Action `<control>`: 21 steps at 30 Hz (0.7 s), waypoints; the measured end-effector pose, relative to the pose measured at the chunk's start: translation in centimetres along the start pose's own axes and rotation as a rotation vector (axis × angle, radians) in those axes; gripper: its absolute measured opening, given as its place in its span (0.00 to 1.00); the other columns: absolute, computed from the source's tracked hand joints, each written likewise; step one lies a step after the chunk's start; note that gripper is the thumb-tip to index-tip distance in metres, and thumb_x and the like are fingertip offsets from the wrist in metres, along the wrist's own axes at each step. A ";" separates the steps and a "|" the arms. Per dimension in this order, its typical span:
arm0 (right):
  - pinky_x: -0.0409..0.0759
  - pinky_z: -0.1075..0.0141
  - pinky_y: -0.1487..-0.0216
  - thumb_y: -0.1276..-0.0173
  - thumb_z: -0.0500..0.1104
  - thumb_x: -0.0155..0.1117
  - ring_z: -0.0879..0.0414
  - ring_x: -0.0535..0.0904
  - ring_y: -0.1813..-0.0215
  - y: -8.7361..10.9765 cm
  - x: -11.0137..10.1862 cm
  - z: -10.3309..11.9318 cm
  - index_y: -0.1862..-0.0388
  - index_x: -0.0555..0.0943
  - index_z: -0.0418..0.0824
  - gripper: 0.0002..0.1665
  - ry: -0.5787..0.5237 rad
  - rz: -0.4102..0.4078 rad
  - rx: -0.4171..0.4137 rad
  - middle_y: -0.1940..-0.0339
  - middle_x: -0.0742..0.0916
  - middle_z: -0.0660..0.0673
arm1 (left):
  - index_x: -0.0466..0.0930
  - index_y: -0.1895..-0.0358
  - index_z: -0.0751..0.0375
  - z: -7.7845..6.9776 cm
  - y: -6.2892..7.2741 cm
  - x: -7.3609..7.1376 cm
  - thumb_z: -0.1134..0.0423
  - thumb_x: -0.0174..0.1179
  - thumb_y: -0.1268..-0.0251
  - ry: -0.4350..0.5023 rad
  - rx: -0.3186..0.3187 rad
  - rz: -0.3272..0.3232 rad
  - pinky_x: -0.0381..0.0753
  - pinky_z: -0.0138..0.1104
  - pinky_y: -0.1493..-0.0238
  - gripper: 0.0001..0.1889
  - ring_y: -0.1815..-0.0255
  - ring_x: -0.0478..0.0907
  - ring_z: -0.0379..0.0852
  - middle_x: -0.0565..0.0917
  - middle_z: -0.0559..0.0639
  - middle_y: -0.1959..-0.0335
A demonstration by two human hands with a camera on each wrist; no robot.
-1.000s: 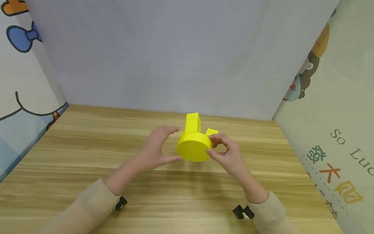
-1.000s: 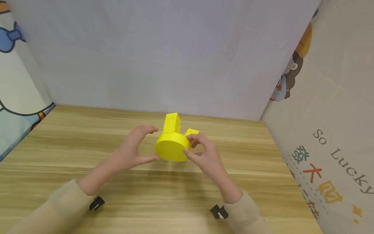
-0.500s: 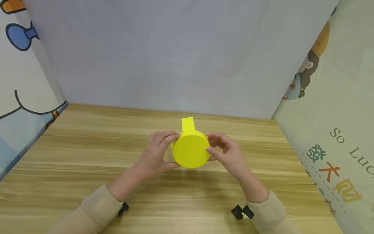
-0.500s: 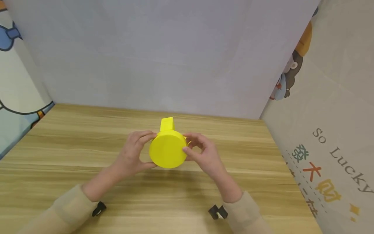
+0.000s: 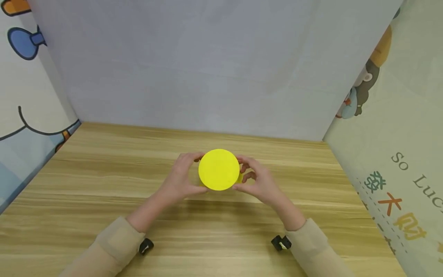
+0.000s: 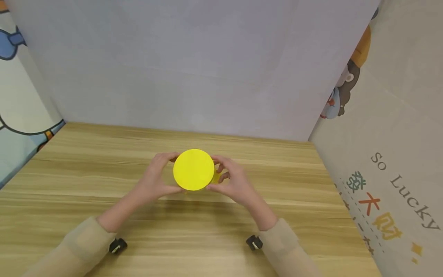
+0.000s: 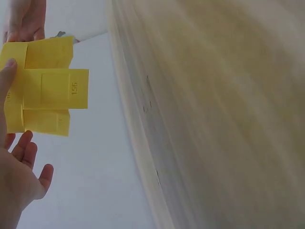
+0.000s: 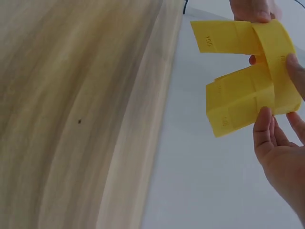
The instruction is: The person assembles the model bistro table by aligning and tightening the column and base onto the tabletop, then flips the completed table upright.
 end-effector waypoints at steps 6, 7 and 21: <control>0.79 0.61 0.61 0.51 0.42 0.77 0.42 0.69 0.53 -0.8 0.2 -1.5 0.35 0.68 0.46 0.44 0.128 -0.016 0.102 0.49 0.76 0.44 | 0.67 0.37 0.59 1.2 -0.5 0.6 0.52 0.80 0.67 0.031 -0.123 0.087 0.72 0.48 0.45 0.47 0.46 0.67 0.48 0.75 0.51 0.46; 0.78 0.60 0.60 0.51 0.43 0.78 0.42 0.69 0.52 -0.9 0.3 -1.8 0.35 0.69 0.47 0.44 0.136 -0.013 0.119 0.47 0.75 0.43 | 0.67 0.37 0.58 1.5 -0.7 0.7 0.51 0.79 0.66 0.036 -0.147 0.107 0.72 0.48 0.46 0.47 0.46 0.67 0.48 0.75 0.51 0.46; 0.76 0.59 0.54 0.42 0.48 0.71 0.47 0.70 0.48 -2.1 0.9 -5.3 0.32 0.65 0.43 0.41 0.112 0.130 0.273 0.37 0.72 0.42 | 0.66 0.35 0.58 3.7 -1.8 2.0 0.42 0.74 0.60 0.023 -0.387 0.331 0.72 0.49 0.43 0.47 0.43 0.69 0.53 0.75 0.53 0.44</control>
Point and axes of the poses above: each hand's wrist, its own y-axis away from the middle knuckle, its own x-axis out of the palm, z = x × y, the point moved 4 cm from there along -y, towards the middle knuckle
